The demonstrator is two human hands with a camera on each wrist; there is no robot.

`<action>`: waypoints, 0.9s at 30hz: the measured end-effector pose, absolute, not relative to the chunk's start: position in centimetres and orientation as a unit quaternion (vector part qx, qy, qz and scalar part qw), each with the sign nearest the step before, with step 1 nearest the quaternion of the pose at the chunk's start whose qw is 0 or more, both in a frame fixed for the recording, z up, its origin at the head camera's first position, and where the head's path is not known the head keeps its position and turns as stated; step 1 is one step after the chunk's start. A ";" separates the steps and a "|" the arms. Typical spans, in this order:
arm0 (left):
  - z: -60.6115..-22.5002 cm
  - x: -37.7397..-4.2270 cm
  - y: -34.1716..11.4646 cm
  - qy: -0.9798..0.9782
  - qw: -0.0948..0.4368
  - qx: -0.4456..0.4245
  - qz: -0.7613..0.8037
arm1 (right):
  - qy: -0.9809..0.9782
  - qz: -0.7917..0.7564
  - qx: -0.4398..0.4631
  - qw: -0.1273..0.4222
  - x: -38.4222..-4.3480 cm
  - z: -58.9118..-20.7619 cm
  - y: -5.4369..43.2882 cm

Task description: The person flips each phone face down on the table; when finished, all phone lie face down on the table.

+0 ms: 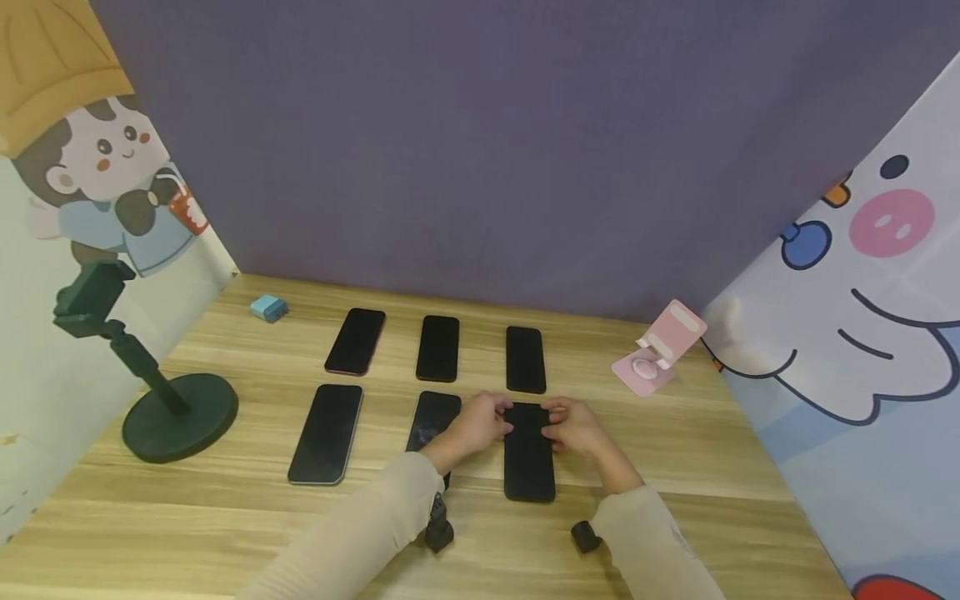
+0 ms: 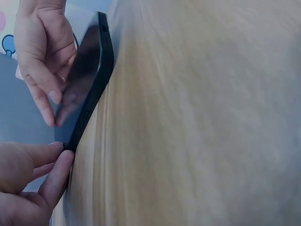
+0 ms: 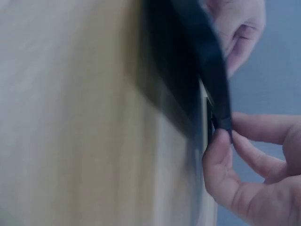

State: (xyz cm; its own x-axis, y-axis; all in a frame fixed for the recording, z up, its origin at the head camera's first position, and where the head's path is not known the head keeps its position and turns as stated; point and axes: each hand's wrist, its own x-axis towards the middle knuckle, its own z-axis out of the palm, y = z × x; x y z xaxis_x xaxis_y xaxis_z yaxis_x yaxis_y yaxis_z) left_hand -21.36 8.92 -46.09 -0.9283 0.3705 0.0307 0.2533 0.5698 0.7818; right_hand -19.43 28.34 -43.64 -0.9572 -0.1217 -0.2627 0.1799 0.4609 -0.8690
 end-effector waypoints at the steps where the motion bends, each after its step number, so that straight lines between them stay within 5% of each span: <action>1: -46.0 -21.3 9.0 0.883 0.070 0.179 0.429 | 0.835 -0.530 0.019 0.147 -19.4 -43.5 28.5; 17: -46.2 -19.8 10.5 0.852 0.000 0.210 0.480 | 0.755 -0.638 -0.037 0.149 -19.2 -41.7 29.8; 27: -46.3 -19.4 11.1 0.711 0.077 0.137 0.686 | 0.756 -0.631 -0.067 0.157 -19.1 -41.5 28.8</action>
